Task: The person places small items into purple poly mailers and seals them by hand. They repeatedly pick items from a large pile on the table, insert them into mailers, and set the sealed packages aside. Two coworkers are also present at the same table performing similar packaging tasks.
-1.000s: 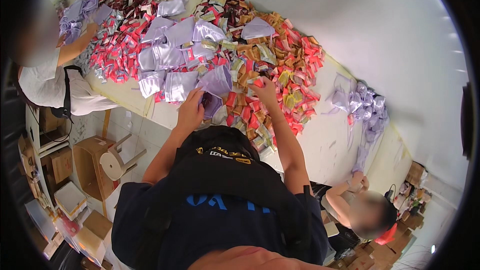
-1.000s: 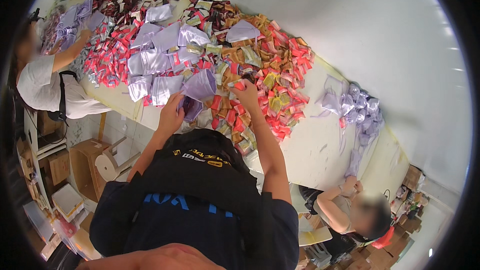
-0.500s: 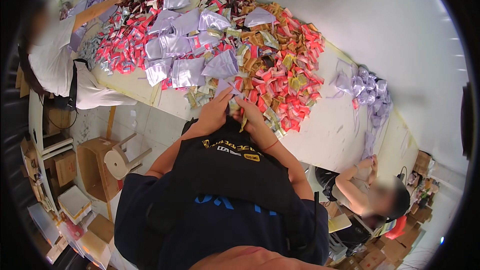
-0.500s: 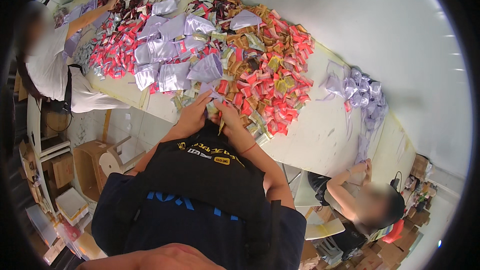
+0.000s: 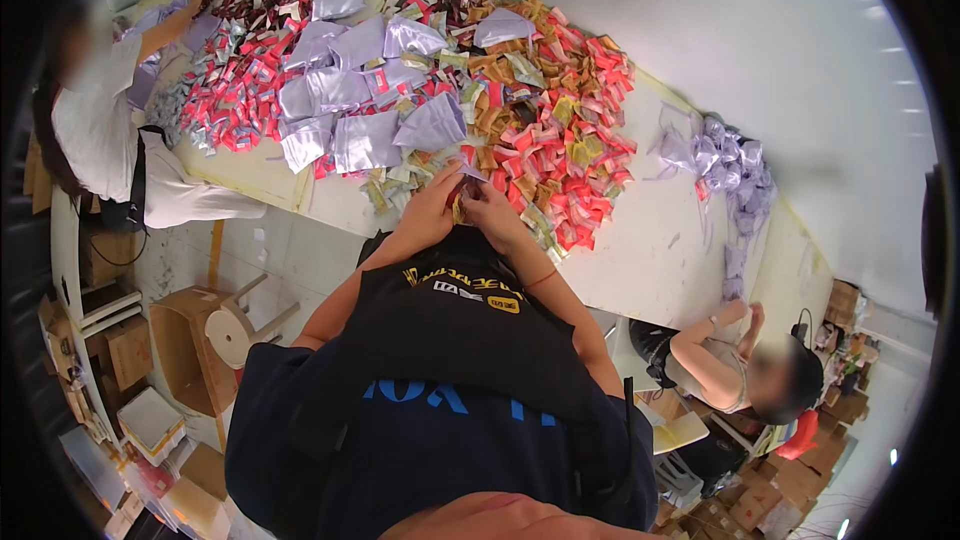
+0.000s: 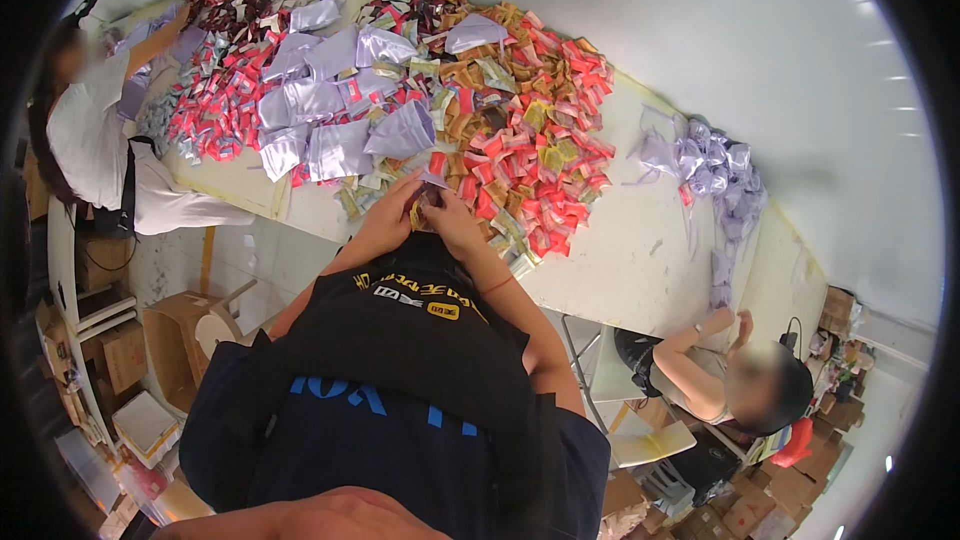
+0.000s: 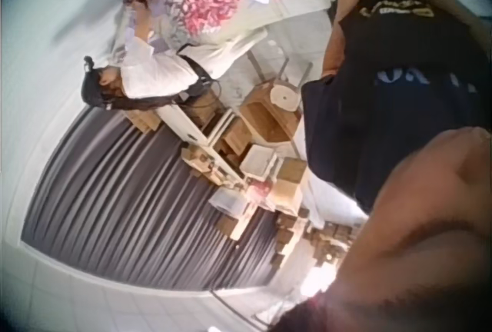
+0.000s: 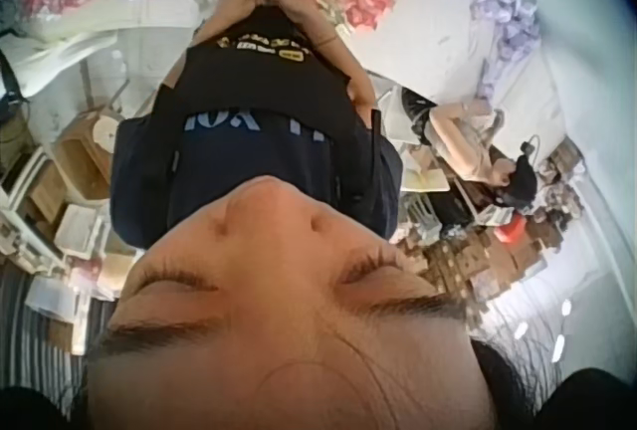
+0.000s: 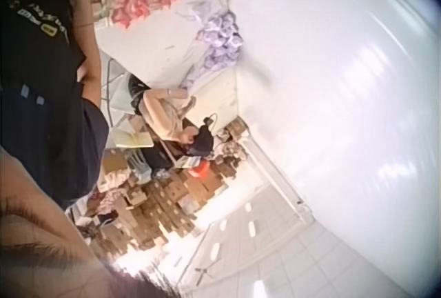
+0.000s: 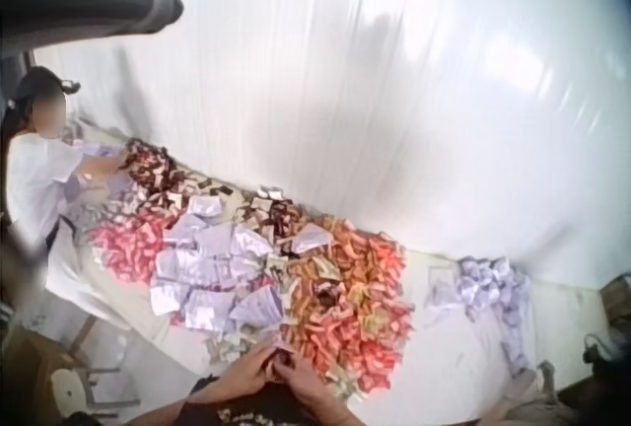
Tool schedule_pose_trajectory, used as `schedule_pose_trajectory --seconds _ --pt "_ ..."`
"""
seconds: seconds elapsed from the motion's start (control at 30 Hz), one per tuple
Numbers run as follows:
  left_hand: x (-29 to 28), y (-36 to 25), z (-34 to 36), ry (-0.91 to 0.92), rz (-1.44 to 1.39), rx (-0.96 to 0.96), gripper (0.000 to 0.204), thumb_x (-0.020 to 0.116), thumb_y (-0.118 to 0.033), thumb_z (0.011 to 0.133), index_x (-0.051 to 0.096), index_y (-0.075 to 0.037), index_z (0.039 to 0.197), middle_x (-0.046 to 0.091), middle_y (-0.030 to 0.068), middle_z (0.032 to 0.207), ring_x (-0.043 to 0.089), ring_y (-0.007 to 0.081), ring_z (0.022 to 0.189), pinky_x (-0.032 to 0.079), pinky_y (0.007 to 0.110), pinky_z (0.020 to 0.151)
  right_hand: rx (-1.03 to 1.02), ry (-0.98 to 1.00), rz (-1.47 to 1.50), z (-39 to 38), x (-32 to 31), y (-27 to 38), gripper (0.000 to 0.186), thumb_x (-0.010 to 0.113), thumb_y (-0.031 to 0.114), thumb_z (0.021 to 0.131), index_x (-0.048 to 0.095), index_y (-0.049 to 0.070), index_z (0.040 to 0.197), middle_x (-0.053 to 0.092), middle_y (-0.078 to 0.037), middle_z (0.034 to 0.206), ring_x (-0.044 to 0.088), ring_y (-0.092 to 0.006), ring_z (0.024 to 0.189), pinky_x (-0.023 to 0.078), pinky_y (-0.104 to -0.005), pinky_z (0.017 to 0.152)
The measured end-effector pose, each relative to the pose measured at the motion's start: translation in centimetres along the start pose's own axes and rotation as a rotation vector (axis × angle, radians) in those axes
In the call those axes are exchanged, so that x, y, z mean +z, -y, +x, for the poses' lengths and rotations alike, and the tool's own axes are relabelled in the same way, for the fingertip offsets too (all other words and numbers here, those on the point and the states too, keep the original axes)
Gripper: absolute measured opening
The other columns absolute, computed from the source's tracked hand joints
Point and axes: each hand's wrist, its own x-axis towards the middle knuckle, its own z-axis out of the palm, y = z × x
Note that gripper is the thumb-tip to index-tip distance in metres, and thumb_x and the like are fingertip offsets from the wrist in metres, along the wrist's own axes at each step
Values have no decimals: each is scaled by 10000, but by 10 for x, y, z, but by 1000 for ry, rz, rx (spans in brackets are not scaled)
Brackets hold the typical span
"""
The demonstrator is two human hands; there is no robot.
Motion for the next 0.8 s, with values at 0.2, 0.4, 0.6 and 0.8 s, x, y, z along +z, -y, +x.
schedule_pose_trajectory --seconds 0.2,0.4,0.6,0.8 --pt "18 -7 9 95 -82 -26 583 501 40 686 431 21 1265 392 175 1369 418 336 1235 405 369 967 -310 -295 -1233 18 -17 -9 247 607 160 772 589 -28 932 620 -217 834 607 -357 668 477 -423 578" --pt "44 57 24 -22 -647 -603 650 571 41 702 378 23 1322 405 170 1362 630 221 785 520 307 593 -323 -542 -236 -7 -32 32 380 666 179 775 576 -11 1091 647 -131 938 633 -201 790 508 -319 667" --pt "53 54 28 -80 -733 -607 638 583 5 758 369 -40 1356 622 111 932 563 123 572 477 244 529 -351 -243 -646 -2 -54 -42 516 717 223 733 539 1 1163 589 -176 1104 546 -297 1081 429 -360 912" --pt "36 87 15 -75 -407 -419 589 563 35 731 451 -89 1296 591 108 1082 580 123 649 479 238 568 -412 -297 -1024 21 -62 -56 260 669 122 696 593 17 922 579 -154 779 569 -324 731 454 -403 657"
